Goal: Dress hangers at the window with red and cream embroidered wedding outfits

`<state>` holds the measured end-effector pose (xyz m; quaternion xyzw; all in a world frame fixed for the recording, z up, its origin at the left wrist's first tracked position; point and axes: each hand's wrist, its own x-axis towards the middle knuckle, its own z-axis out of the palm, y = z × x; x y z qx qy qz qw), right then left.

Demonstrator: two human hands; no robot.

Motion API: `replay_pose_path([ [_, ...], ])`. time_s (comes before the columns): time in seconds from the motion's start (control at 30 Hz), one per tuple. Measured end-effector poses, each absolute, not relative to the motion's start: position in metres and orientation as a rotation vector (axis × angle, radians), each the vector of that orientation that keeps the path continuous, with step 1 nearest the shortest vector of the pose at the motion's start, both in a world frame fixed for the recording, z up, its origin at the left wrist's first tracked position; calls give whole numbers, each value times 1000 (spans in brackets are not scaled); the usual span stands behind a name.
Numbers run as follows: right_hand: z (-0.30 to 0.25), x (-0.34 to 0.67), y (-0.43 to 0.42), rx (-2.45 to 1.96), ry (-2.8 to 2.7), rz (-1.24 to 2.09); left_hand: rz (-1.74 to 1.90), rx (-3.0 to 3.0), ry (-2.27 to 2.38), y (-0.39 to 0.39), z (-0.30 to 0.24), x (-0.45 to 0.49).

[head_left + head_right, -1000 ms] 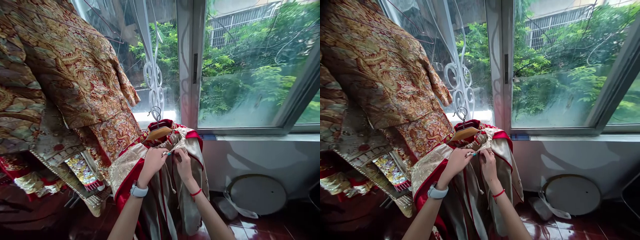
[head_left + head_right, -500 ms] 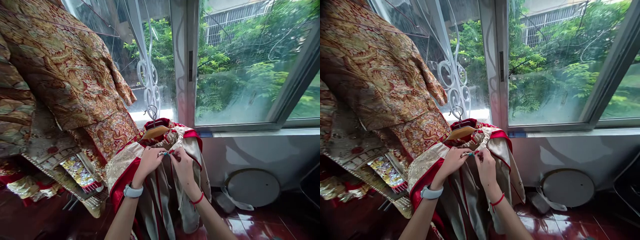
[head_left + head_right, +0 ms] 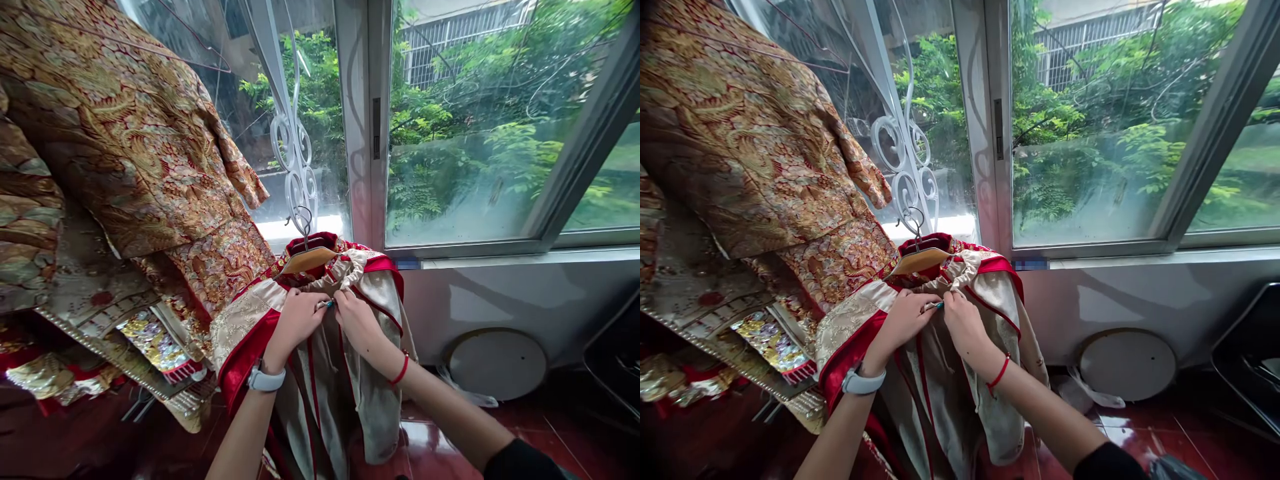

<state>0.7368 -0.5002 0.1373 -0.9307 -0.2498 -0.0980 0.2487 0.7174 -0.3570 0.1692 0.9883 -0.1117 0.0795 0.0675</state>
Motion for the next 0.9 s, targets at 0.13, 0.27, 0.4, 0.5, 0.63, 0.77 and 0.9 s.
replay_pose_path([
  [0.13,140,753,-510,-2413,-796,-141,273,2951,-361,-358,167,716],
  [0.27,103,761,-512,-1867,-627,92,323,2949,-440,-358,164,715],
  [0.4,46,747,-501,-1557,-274,276,340,3003,-482,-359,161,710],
  [0.5,8,734,-496,-1610,-170,403,336,3010,-480,-357,159,701],
  [0.63,-4,725,-513,-1702,-178,447,349,3026,-477,-354,159,682],
  [0.77,55,733,-546,-1810,-343,92,452,2977,-312,-355,170,663],
  [0.9,130,771,-549,-2064,-183,-698,980,2803,408,-360,182,671],
])
